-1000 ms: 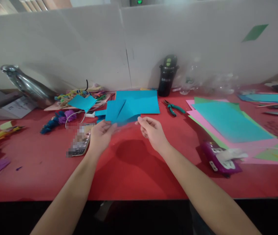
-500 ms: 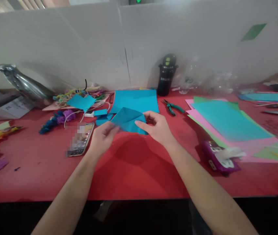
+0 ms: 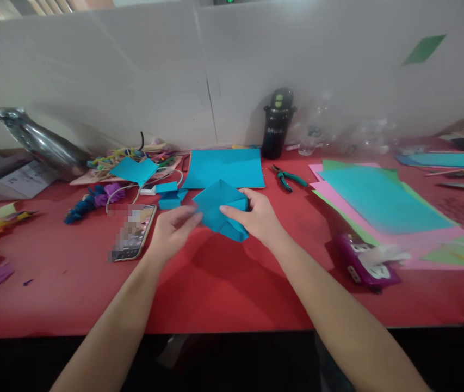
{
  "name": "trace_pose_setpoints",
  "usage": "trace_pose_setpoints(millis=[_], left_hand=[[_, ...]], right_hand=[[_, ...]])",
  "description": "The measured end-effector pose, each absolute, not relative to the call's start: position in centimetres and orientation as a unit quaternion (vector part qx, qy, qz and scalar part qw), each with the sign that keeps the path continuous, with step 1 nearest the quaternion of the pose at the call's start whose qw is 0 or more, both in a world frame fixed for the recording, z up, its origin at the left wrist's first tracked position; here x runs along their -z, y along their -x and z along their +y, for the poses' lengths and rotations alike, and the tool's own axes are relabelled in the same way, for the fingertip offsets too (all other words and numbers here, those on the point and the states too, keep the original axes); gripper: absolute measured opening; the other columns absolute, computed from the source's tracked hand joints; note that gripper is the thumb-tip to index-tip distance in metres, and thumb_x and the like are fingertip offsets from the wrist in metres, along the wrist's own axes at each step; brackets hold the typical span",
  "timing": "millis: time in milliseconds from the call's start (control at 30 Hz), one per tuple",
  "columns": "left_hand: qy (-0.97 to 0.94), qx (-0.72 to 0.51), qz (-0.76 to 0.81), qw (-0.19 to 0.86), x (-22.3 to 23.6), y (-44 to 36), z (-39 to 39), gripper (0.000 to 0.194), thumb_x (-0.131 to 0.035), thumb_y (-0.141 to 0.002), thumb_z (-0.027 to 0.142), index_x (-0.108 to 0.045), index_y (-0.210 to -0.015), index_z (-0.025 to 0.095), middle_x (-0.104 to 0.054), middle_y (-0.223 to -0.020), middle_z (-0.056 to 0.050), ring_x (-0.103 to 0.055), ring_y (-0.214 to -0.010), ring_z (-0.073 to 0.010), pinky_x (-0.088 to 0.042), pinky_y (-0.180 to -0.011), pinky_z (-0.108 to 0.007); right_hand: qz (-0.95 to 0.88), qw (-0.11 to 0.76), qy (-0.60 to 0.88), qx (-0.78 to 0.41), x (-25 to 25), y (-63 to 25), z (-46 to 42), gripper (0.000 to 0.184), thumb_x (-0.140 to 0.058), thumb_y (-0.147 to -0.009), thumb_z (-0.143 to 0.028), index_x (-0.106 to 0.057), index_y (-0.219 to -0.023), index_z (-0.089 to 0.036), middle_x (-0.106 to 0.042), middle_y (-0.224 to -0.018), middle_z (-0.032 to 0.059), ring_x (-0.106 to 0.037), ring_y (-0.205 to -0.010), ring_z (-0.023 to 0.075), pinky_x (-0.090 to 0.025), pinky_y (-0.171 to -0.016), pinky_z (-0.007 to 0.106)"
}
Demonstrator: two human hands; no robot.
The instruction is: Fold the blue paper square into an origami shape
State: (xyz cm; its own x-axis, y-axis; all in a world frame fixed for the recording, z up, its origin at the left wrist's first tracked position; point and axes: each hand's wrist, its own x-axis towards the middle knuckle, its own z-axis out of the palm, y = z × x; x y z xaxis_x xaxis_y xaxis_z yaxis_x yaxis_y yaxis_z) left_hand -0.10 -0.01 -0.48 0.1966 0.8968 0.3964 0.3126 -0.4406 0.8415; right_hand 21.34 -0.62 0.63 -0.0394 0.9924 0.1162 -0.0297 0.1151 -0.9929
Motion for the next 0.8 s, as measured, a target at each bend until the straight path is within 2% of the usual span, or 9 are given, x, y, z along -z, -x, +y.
trace_pose_setpoints(millis=[67,167,333,467,667,800], left_hand=[[-0.696,-0.472,0.426,0.335,0.1,0.1,0.0,0.018,-0.068,-0.087,0.034,-0.071,-0.081,0.017,-0.074,-0.077,-0.004,-0.070,-0.073,-0.0183,-0.056,-0.067,-0.026],[-0.689,-0.466,0.419,0.363,-0.1,0.2,0.2,0.020,-0.069,-0.086,0.035,-0.071,-0.081,0.016,-0.073,-0.075,-0.003,-0.068,-0.070,-0.0178,-0.056,-0.065,-0.026],[-0.700,-0.460,0.419,0.350,0.1,0.1,0.1,0.021,-0.069,-0.086,0.036,-0.071,-0.079,0.016,-0.071,-0.074,-0.003,-0.066,-0.070,-0.0172,-0.054,-0.065,-0.026],[-0.709,-0.445,0.412,0.360,0.2,-0.1,0.0,0.022,-0.068,-0.087,0.037,-0.072,-0.081,0.016,-0.072,-0.078,-0.004,-0.065,-0.073,-0.0171,-0.053,-0.068,-0.026],[-0.668,-0.474,0.429,0.381,0.6,0.1,0.3,0.022,-0.074,-0.082,0.038,-0.075,-0.088,0.017,-0.074,-0.081,-0.003,-0.066,-0.072,-0.0172,-0.053,-0.067,-0.027],[-0.653,-0.481,0.433,0.393,0.4,0.3,0.5,0.024,-0.076,-0.079,0.038,-0.076,-0.090,0.016,-0.075,-0.082,-0.004,-0.068,-0.073,-0.0182,-0.055,-0.067,-0.028]], right_hand=[[-0.510,0.532,0.424,-0.527,-0.6,-21.7,-0.4,0.034,-0.082,-0.071,-0.042,-0.068,-0.093,-0.021,-0.073,-0.094,0.0050,-0.069,-0.084,0.0221,-0.057,-0.079,0.040],[-0.490,0.536,0.411,-0.551,-0.4,-22.1,0.0,0.032,-0.084,-0.069,-0.039,-0.068,-0.091,-0.021,-0.072,-0.093,0.0030,-0.067,-0.082,0.0188,-0.055,-0.079,0.036],[-0.484,0.542,0.455,-0.515,-0.3,-21.9,0.0,0.048,-0.087,-0.066,-0.040,-0.064,-0.104,-0.023,-0.070,-0.090,0.0013,-0.066,-0.080,0.0183,-0.054,-0.074,0.035],[-0.488,0.537,0.452,-0.519,-0.7,-21.4,-0.6,0.055,-0.088,-0.064,-0.041,-0.061,-0.109,-0.025,-0.072,-0.105,0.0054,-0.069,-0.089,0.0229,-0.058,-0.077,0.039],[-0.500,0.521,0.475,-0.504,-0.6,-22.2,-0.2,0.060,-0.087,-0.064,-0.042,-0.059,-0.115,-0.027,-0.072,-0.084,0.0024,-0.069,-0.073,0.0225,-0.058,-0.067,0.040],[-0.524,0.517,0.472,-0.486,-0.3,-22.9,0.3,0.060,-0.086,-0.064,-0.045,-0.061,-0.114,-0.026,-0.073,-0.092,0.0047,-0.069,-0.083,0.0235,-0.058,-0.074,0.041]])
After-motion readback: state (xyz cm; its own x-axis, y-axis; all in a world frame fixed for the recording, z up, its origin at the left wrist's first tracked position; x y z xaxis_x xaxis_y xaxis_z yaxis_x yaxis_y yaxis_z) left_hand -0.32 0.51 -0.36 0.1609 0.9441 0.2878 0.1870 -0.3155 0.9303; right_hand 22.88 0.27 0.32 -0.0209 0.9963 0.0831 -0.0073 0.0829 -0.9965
